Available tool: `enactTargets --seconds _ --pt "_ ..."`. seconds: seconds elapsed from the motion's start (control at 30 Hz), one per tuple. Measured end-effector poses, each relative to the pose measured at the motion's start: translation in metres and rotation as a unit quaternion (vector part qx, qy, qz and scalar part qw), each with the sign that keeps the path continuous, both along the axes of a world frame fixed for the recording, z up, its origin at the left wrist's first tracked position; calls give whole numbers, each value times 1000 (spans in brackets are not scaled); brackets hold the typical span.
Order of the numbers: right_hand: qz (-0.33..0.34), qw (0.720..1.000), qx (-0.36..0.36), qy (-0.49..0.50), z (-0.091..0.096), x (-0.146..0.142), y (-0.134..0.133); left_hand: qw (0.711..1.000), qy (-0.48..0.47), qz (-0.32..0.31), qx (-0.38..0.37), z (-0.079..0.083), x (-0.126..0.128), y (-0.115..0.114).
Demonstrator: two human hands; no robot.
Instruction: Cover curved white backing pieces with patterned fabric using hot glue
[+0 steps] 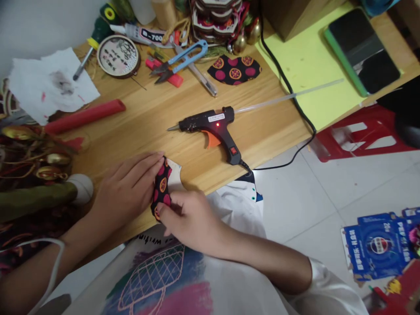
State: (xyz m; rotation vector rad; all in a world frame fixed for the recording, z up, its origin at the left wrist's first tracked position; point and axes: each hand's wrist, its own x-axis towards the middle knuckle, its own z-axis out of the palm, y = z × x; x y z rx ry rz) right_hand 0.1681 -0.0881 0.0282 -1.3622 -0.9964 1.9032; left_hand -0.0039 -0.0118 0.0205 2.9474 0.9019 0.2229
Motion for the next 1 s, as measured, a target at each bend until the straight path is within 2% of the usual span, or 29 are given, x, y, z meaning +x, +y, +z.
enactTargets --seconds 0.07,0.37,0.7,1.0 --pt "-4 998 -41 41 -4 -2 0 1000 0 0 10 0 0 1" --pt "-11 996 -73 43 -4 -3 5 1000 6 -14 -5 0 0 5" --pt "-24 998 -38 36 -7 -4 1 998 30 -25 54 -3 -1 0" --pt "-33 999 -26 25 -10 -4 -2 996 44 -17 70 -1 4 -3"
